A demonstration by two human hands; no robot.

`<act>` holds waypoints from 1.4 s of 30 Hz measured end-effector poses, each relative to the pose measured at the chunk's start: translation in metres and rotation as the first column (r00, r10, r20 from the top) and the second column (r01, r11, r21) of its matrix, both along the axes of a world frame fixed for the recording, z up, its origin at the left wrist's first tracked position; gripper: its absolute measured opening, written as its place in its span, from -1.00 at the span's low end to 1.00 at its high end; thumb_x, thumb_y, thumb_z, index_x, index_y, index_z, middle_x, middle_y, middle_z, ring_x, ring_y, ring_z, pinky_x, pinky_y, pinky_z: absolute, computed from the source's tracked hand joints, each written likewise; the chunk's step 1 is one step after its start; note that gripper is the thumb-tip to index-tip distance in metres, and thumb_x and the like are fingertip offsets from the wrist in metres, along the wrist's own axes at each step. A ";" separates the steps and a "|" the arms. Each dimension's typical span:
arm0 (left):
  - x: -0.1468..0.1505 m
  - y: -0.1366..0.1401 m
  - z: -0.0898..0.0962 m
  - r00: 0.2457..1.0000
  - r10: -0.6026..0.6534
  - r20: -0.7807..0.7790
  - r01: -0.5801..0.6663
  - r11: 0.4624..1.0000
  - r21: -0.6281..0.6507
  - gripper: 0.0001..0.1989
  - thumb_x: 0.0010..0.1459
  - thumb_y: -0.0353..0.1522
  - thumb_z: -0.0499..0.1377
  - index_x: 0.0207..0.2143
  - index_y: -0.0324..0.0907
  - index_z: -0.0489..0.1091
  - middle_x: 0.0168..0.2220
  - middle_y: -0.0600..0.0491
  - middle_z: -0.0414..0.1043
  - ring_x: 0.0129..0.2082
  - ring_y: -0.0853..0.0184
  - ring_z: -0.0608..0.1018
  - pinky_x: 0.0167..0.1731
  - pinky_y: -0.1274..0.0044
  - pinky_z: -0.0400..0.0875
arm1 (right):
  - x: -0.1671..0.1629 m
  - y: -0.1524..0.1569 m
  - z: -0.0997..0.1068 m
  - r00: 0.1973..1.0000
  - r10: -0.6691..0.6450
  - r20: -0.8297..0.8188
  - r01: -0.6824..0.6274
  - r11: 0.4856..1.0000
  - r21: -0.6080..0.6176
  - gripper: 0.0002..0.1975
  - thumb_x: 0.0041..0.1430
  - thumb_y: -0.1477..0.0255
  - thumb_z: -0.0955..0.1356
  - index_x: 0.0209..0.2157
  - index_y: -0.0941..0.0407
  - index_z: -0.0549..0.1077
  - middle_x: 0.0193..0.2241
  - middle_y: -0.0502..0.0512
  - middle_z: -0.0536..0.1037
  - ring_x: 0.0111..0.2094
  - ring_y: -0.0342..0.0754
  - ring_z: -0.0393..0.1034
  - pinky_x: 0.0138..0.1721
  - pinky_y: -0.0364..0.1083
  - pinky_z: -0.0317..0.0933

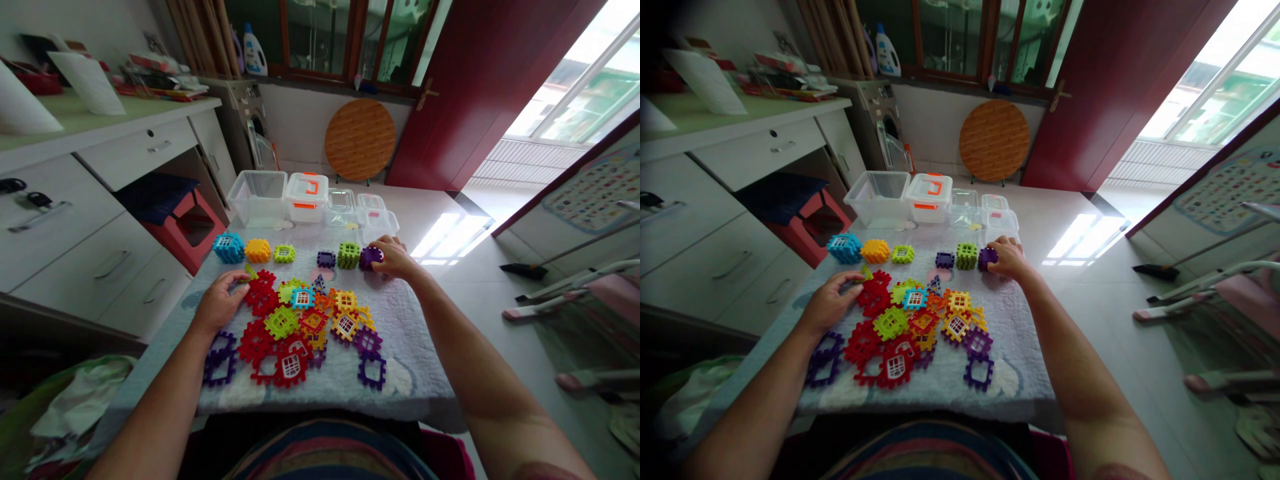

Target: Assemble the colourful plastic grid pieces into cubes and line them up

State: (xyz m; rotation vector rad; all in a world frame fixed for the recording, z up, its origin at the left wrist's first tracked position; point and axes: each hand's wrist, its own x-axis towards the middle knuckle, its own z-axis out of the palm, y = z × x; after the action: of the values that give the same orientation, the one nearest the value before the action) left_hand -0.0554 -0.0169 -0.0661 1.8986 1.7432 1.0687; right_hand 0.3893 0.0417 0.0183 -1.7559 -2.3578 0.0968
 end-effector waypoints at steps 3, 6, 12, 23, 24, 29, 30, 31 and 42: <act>0.000 0.000 0.000 1.000 0.006 0.003 -0.006 1.000 0.001 -0.67 0.07 -0.15 0.13 -0.19 -0.13 0.47 -0.06 -0.07 0.50 -0.01 0.11 0.51 0.11 0.29 0.35 | -0.001 0.003 -0.002 0.999 0.003 0.040 -0.002 1.000 -0.030 -0.56 -0.03 0.39 0.38 -0.04 0.05 0.52 -0.06 0.24 0.43 0.00 0.27 0.24 0.03 0.20 0.14; 0.000 -0.001 0.000 1.000 0.006 0.004 -0.006 1.000 0.001 -0.67 0.07 -0.15 0.13 -0.19 -0.13 0.47 -0.05 -0.06 0.50 0.00 0.11 0.51 0.12 0.29 0.34 | -0.001 0.003 -0.006 0.998 0.000 0.066 0.003 0.999 -0.042 -0.56 -0.02 0.39 0.38 -0.03 0.07 0.51 -0.06 0.26 0.43 0.00 0.28 0.25 0.02 0.20 0.13; 0.002 -0.002 0.004 1.000 0.003 0.009 -0.003 1.000 -0.003 -0.67 0.07 -0.15 0.12 -0.20 -0.14 0.46 -0.07 -0.06 0.50 -0.01 0.12 0.51 0.11 0.30 0.35 | 0.001 0.003 -0.012 0.996 0.019 0.083 -0.016 0.999 -0.034 -0.43 -0.02 0.36 0.39 0.10 0.08 0.42 0.02 0.25 0.43 0.03 0.29 0.24 0.02 0.19 0.11; 0.004 -0.004 0.007 1.000 0.016 -0.002 -0.016 1.000 -0.018 -0.65 0.07 -0.15 0.11 -0.19 -0.16 0.47 -0.06 -0.07 0.50 -0.01 0.13 0.51 0.10 0.31 0.35 | 0.001 0.005 -0.008 0.995 0.003 0.096 0.000 1.000 -0.027 -0.57 -0.01 0.36 0.43 -0.04 0.08 0.46 -0.06 0.22 0.45 -0.03 0.23 0.25 -0.06 0.10 0.11; 0.004 -0.004 0.007 1.000 0.016 -0.002 -0.016 1.000 -0.018 -0.65 0.07 -0.15 0.11 -0.19 -0.16 0.46 -0.06 -0.07 0.50 -0.01 0.13 0.51 0.10 0.31 0.35 | 0.001 0.004 -0.005 0.996 -0.003 0.090 0.005 1.000 -0.020 -0.57 -0.01 0.35 0.44 -0.04 0.08 0.46 -0.06 0.22 0.45 -0.02 0.24 0.25 -0.06 0.10 0.11; 0.002 -0.003 0.005 1.000 0.006 -0.014 -0.007 1.000 -0.019 -0.64 0.08 -0.15 0.11 -0.17 -0.17 0.46 -0.06 -0.07 0.50 0.00 0.13 0.51 0.12 0.30 0.33 | -0.013 0.000 0.021 1.000 0.024 -0.012 -0.022 0.991 0.129 -0.55 0.03 0.21 0.45 -0.05 0.06 0.44 -0.07 0.21 0.41 -0.01 0.24 0.22 -0.06 0.09 0.11; 0.002 -0.003 0.004 1.000 0.005 -0.015 -0.006 1.000 -0.020 -0.64 0.08 -0.15 0.11 -0.16 -0.17 0.46 -0.06 -0.07 0.49 0.00 0.13 0.51 0.12 0.30 0.32 | -0.022 -0.001 0.027 0.999 0.049 -0.013 -0.046 0.988 0.149 -0.54 0.04 0.19 0.45 -0.05 0.06 0.43 -0.08 0.20 0.41 -0.02 0.24 0.21 -0.06 0.09 0.11; 0.002 -0.003 0.004 1.000 0.006 -0.013 -0.006 1.000 -0.022 -0.64 0.08 -0.15 0.11 -0.16 -0.16 0.46 -0.06 -0.07 0.49 0.00 0.13 0.50 0.13 0.30 0.32 | -0.032 -0.001 0.033 0.997 0.077 0.003 -0.077 0.985 0.154 -0.54 0.05 0.18 0.44 -0.04 0.06 0.43 -0.09 0.20 0.41 -0.02 0.24 0.21 -0.06 0.09 0.10; 0.003 -0.004 0.006 1.000 0.006 0.021 -0.006 0.999 -0.037 -0.65 0.06 -0.16 0.12 -0.19 -0.16 0.47 -0.04 -0.07 0.49 0.01 0.13 0.50 0.14 0.29 0.32 | -0.137 0.020 0.025 0.939 0.194 0.286 -0.164 0.978 -0.126 -0.60 -0.02 0.38 0.43 -0.09 0.14 0.49 -0.05 0.24 0.48 0.04 0.27 0.19 0.07 0.19 -0.06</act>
State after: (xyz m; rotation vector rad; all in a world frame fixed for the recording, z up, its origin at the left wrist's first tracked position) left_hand -0.0525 -0.0208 -0.0604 1.8544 1.7461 1.0480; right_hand 0.2525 0.0618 0.0436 -1.6972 -2.7712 -0.0257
